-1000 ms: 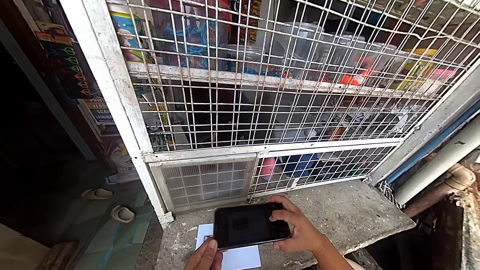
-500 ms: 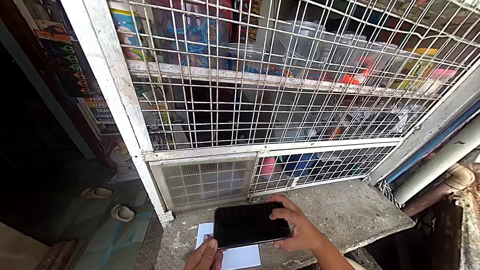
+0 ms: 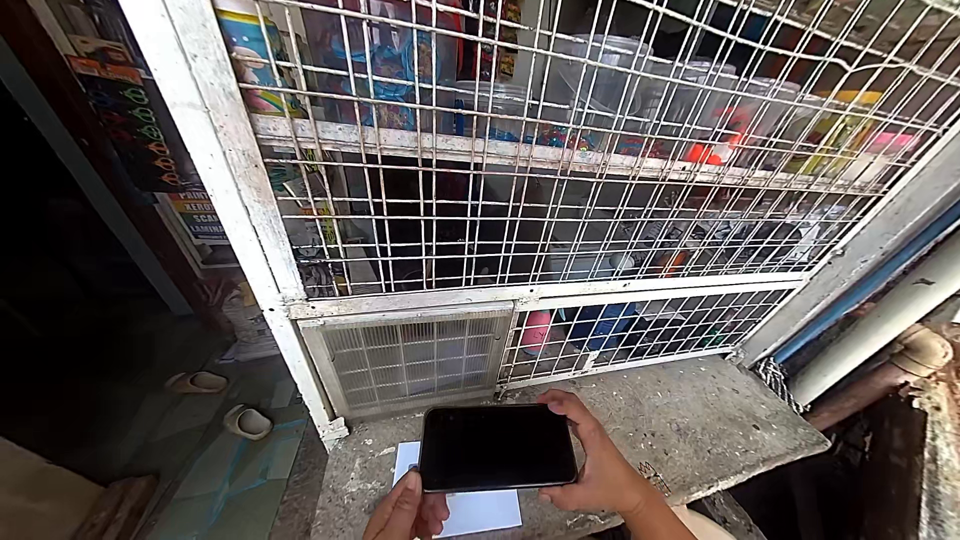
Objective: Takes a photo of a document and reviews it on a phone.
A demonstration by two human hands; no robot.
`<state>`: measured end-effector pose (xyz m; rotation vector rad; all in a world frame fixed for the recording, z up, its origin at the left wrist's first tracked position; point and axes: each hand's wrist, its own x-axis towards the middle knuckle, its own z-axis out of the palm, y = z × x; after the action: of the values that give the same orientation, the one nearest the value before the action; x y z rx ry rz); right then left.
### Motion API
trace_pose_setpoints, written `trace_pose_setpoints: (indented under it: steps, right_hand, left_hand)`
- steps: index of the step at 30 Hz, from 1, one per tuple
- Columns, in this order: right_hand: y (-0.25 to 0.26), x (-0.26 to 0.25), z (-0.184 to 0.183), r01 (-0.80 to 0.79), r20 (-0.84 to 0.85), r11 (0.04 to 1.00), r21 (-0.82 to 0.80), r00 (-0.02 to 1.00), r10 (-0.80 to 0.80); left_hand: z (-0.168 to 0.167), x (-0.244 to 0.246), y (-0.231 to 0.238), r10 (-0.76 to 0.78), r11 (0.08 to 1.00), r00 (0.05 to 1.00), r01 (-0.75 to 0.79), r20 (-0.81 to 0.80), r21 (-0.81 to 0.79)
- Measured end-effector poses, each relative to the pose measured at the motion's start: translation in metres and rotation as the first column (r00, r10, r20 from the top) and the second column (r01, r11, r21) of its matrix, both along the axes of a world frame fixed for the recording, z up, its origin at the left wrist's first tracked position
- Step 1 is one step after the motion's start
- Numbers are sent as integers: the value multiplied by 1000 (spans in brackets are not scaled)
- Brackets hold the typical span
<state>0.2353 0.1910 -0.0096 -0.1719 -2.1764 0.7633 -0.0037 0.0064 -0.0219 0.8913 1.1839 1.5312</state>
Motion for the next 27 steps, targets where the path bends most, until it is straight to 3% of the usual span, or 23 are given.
trace_pose_setpoints:
  steps: [3, 6, 10, 12, 15, 18, 20, 22, 24, 27]
  right_hand:
    - [-27, -22, -25, 117, -146, 993, -25, 982, -120]
    - [-71, -58, -60, 197, -285, 968, -157, 929, -235]
    - [-149, -103, -88, 187, -294, 909, -373, 905, -307]
    - [-169, -109, -100, 140, -268, 912, -386, 929, -256]
    - [-161, -93, -101, 44, -139, 941, -334, 986, -96]
    - [-97, -72, -97, 234, 203, 923, -305, 963, -177]
    - [-44, -64, -95, 399, 601, 888, -228, 775, -194]
    - [-4, -61, -100, 429, 849, 899, -87, 504, -158]
    - [16, -58, -110, 400, 935, 917, 5, 323, -146]
    - [28, -58, -118, 423, 955, 905, 50, 246, -167]
  left_hand:
    - [-7, 4, 2, -29, 977, 983, -10, 179, 213]
    - [-15, 24, 1, -54, 927, 922, -96, 382, 362]
    - [-47, 26, -5, -210, 845, 784, -155, 585, 511]
    - [-60, 16, -14, -240, 855, 723, -159, 648, 494]
    - [-64, 7, -36, -156, 917, 668, -176, 727, 359]
    - [-73, -8, -62, -131, 949, 671, -128, 730, 288]
    - [-82, -19, -82, -173, 950, 629, -95, 758, 297]
    - [-82, -29, -98, -146, 961, 581, -107, 800, 253]
    - [-82, -38, -112, -89, 966, 572, -151, 815, 212]
    - [-83, -61, -131, -50, 956, 599, -203, 799, 212]
